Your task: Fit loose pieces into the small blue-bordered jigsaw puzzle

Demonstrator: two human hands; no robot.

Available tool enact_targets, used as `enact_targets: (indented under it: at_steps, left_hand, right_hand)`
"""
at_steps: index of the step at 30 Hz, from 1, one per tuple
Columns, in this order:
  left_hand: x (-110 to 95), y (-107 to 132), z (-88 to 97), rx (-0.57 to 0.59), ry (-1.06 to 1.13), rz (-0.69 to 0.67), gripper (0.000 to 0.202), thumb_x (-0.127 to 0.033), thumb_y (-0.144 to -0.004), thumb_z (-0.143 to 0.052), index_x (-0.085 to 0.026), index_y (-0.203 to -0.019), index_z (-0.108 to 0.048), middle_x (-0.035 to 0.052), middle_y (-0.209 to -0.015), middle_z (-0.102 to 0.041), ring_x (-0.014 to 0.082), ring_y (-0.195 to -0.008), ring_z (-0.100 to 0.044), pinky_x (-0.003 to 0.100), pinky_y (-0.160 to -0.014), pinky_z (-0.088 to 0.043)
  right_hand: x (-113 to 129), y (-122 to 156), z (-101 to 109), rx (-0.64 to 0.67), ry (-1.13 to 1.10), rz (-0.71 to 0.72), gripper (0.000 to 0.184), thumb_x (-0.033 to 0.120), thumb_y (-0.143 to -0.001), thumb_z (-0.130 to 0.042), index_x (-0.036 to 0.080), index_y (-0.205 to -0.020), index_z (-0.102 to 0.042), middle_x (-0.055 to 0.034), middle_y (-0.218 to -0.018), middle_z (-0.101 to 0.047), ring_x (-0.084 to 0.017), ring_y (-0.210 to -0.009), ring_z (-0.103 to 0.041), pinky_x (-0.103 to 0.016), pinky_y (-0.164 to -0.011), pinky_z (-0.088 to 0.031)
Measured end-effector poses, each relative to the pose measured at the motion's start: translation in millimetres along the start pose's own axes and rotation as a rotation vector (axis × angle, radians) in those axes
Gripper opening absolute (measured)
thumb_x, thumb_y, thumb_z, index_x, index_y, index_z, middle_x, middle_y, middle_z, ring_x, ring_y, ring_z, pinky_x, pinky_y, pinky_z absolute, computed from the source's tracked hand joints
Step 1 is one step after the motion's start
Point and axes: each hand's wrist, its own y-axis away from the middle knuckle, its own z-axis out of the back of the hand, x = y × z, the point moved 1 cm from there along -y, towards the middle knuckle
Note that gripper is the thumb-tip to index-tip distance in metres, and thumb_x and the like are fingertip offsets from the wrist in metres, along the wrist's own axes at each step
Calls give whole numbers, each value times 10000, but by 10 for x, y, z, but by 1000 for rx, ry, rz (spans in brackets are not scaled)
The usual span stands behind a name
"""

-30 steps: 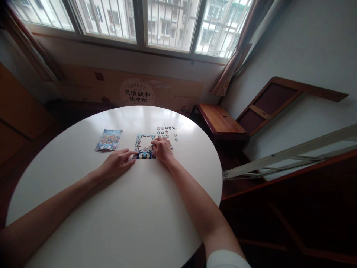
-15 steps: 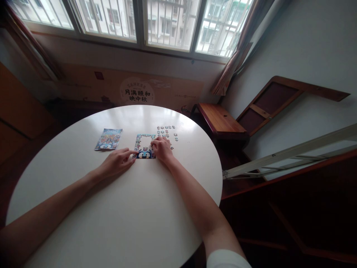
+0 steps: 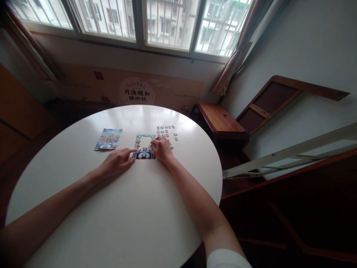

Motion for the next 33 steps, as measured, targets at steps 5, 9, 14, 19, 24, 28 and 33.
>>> enact_targets:
  at_steps: [5, 9, 14, 19, 24, 28, 33]
  left_hand:
    - [7, -2, 0, 3, 1, 3, 379, -350, -894, -492, -210, -1236, -577, 18, -801, -583, 129, -655, -510, 242, -637, -362]
    - [4, -4, 6, 20, -9, -2, 339, -364, -900, -485, -211, -1171, -620, 19, -793, -577, 124, -654, -507, 240, -649, -366]
    - [-12, -3, 23, 29, -13, 6, 338, -367, -902, -480, -206, -1163, -624, 20, -798, -578, 123, -653, -504, 244, -650, -369]
    - [-12, -3, 25, 25, -5, 5, 335, -363, -900, -480, -210, -1161, -624, 18, -792, -578, 123, -656, -503, 242, -646, -366]
    - [-4, 1, 16, 25, -5, 3, 332, -359, -896, -482, -211, -1157, -625, 18, -786, -575, 126, -661, -508, 241, -643, -368]
    - [0, 3, 16, 21, -6, 4, 325, -360, -896, -484, -214, -1152, -622, 21, -796, -581, 128, -667, -511, 241, -645, -371]
    - [-10, 0, 25, 26, 3, 6, 318, -349, -892, -491, -208, -1146, -620, 22, -806, -587, 129, -670, -514, 244, -652, -372]
  right_hand:
    - [-14, 3, -11, -8, -5, 0, 256, 142, -838, -506, 227, -943, -723, -59, -976, -629, -217, -964, -510, -364, -863, -360]
    - [-16, 4, -11, -1, -14, -3, 256, 142, -837, -503, 225, -936, -724, -58, -980, -628, -218, -963, -510, -363, -865, -360]
    - [-7, 4, -3, 8, -16, -4, 251, 145, -841, -499, 223, -927, -722, -58, -976, -623, -215, -970, -511, -358, -860, -356]
    - [-1, -1, 2, 26, -11, -17, 253, 144, -842, -498, 221, -932, -721, -60, -976, -614, -210, -968, -513, -353, -862, -350]
    - [5, 0, 8, 29, -6, -16, 252, 153, -842, -497, 221, -939, -719, -62, -968, -610, -213, -964, -516, -354, -852, -350]
    - [3, 3, 6, 26, -7, -15, 251, 159, -840, -499, 228, -939, -720, -59, -968, -612, -213, -960, -516, -358, -859, -349]
    - [6, 4, 4, 22, -4, -15, 247, 158, -833, -508, 228, -934, -722, -59, -974, -615, -215, -964, -511, -362, -871, -347]
